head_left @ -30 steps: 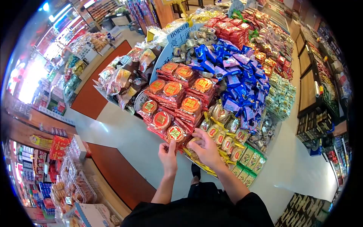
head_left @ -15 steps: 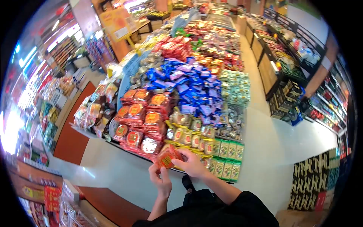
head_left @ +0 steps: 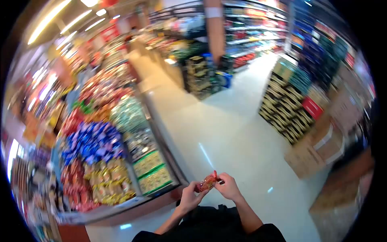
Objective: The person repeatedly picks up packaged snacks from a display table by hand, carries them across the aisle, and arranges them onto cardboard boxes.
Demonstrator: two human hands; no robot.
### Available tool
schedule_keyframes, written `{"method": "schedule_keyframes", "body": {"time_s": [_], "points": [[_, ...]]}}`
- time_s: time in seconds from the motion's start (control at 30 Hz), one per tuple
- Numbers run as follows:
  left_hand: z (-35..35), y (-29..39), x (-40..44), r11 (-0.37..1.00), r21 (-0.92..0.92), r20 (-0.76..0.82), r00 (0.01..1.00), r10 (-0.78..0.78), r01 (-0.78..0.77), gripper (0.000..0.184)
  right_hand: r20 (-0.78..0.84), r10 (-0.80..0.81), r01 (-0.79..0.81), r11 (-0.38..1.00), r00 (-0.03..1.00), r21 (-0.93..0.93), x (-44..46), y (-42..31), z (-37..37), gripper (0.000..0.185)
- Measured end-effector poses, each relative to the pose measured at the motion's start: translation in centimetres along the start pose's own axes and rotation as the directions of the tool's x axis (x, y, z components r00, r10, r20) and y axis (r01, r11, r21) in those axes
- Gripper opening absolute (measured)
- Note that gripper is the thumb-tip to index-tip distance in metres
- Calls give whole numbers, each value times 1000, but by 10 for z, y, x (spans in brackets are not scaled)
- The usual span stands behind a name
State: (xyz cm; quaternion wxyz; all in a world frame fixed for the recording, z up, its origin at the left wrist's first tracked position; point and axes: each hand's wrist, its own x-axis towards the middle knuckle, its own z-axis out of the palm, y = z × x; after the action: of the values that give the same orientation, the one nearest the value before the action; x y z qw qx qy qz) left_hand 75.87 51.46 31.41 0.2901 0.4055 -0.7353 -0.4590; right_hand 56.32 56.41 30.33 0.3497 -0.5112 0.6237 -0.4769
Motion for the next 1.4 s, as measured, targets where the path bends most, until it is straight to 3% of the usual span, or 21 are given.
{"method": "schedule_keyframes", "body": {"time_s": [0.07, 0.17, 0.27, 0.43, 0.53, 0.73, 0.8, 1.03, 1.17, 1.3, 1.4], "points": [[41, 36, 24, 970, 218, 272, 961, 49, -111, 37, -127, 57, -64, 996, 990, -56, -31, 21, -54, 28], [103, 66, 56, 938, 210, 420, 892, 167, -275, 36, -282, 227, -210, 974, 932, 90, -65, 35, -111, 28], [165, 77, 79, 933, 193, 545, 824, 155, -304, 36, -501, 249, -197, 968, 829, 156, -91, 60, -139, 29], [280, 96, 112, 922, 183, 729, 676, 105, -341, 37, -646, 297, -319, 944, 703, 87, -129, 93, -215, 30], [351, 107, 138, 933, 132, 800, 592, 98, -334, 38, -690, 371, -401, 907, 622, 126, -136, 111, -273, 29], [522, 153, 202, 981, -118, 807, 561, 185, -153, 49, -751, 462, -550, 820, 471, 159, -131, 172, -418, 34], [574, 185, 220, 972, -124, 820, 532, 212, -198, 52, -799, 448, -590, 793, 401, 148, -137, 185, -464, 34], [714, 257, 262, 940, -207, 891, 344, 296, -273, 52, -857, 468, -471, 819, 216, 328, -155, 209, -605, 36], [785, 278, 286, 941, -206, 914, 291, 282, -268, 48, -863, 445, -172, 894, 237, 414, -159, 263, -664, 36], [858, 298, 313, 969, -121, 939, 292, 182, -216, 47, -771, 557, -103, 826, 309, 555, -159, 302, -744, 40], [917, 328, 337, 979, -83, 942, 306, 139, -187, 46, -776, 521, -187, 853, 356, 487, -155, 349, -809, 35]]}}
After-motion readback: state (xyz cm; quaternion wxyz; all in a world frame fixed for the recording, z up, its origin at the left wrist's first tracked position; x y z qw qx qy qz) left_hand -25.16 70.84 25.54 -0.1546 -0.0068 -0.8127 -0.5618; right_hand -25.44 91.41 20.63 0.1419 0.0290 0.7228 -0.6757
